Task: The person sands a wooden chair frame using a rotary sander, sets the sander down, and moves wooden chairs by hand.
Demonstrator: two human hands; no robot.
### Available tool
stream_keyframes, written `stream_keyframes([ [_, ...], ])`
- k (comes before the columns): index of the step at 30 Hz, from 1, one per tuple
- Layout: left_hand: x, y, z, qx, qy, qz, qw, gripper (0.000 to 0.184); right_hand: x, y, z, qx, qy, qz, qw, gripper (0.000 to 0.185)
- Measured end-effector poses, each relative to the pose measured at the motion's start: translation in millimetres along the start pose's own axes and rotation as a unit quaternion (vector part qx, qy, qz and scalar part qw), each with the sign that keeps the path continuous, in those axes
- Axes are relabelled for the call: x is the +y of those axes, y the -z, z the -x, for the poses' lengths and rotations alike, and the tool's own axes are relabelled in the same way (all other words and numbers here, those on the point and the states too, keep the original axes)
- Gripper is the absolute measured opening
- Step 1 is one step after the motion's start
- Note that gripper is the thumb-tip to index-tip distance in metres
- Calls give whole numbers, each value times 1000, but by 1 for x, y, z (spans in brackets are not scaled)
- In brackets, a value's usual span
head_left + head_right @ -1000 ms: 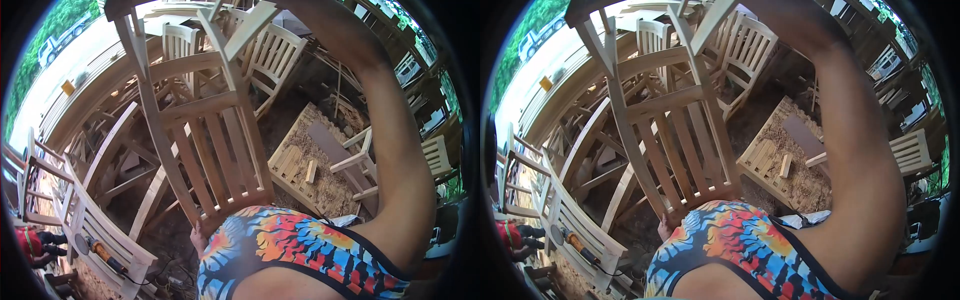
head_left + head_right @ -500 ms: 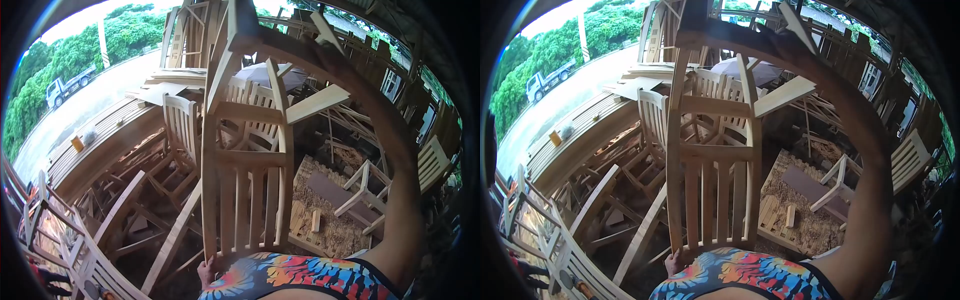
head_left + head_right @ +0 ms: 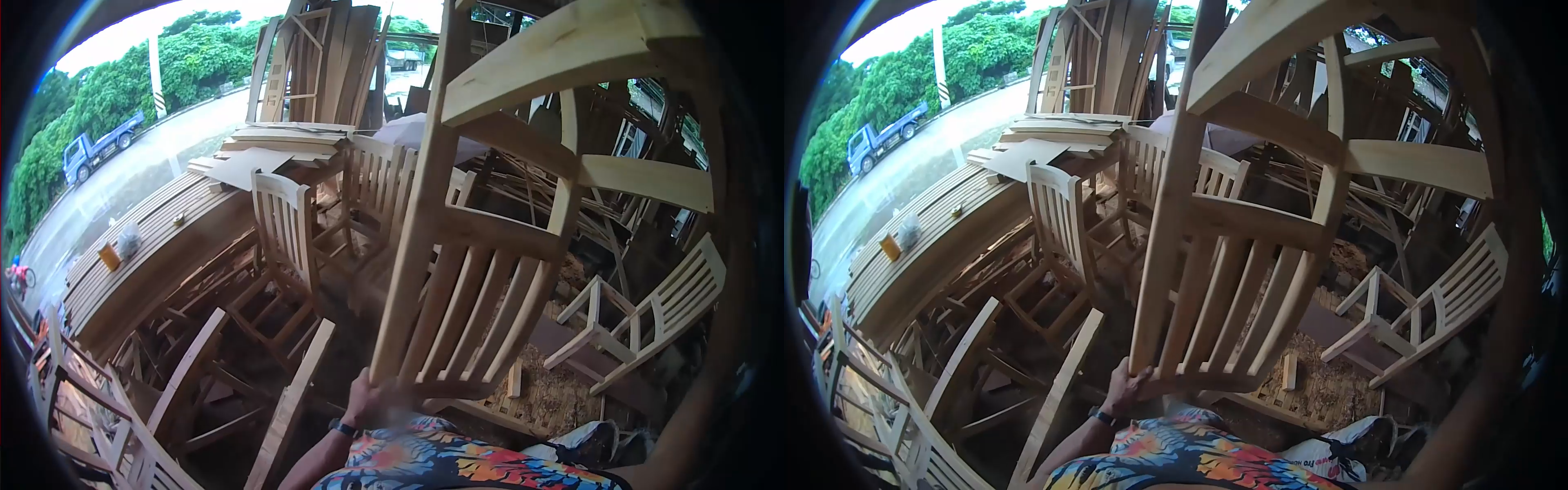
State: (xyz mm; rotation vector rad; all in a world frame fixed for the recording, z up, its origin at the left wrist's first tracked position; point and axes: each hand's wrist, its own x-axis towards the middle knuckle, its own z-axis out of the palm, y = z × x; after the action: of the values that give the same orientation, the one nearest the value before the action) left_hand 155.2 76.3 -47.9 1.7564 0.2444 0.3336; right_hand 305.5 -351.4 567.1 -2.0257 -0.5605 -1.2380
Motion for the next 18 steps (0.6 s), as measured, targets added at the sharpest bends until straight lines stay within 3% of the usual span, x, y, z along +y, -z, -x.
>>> stream_keyframes([
  [2,39,-42,-37,-97,1,-72,993,61,10,-1,-10,-20,22,31,999,75],
  [4,30,-90,-50,-176,52,-74,980,66,21,-17,-25,-47,45,50,997,84],
  [7,19,-150,-70,-243,41,-20,969,74,51,-65,-49,-44,92,102,990,98],
  [8,16,-169,-84,-270,29,25,962,73,63,-88,-52,-15,113,148,982,111],
  [9,13,-186,-94,-268,11,47,962,72,76,-103,-53,-69,138,152,976,79],
  [10,27,-194,-104,-263,-7,68,962,70,73,-126,-46,-123,163,154,967,58],
  [13,47,-219,-153,-290,5,187,939,61,87,-196,-54,-334,93,70,935,59],
  [14,52,-224,-167,-289,22,221,931,60,112,-225,-51,-252,233,117,932,58],
  [16,42,-231,-199,-307,85,194,928,51,134,-268,-45,-285,296,121,904,58],
  [17,33,-237,-210,-289,107,216,926,52,133,-284,-41,-402,219,80,885,57],
  [18,31,-239,-218,-272,128,239,923,54,151,-311,-25,-316,274,7,908,52],
])
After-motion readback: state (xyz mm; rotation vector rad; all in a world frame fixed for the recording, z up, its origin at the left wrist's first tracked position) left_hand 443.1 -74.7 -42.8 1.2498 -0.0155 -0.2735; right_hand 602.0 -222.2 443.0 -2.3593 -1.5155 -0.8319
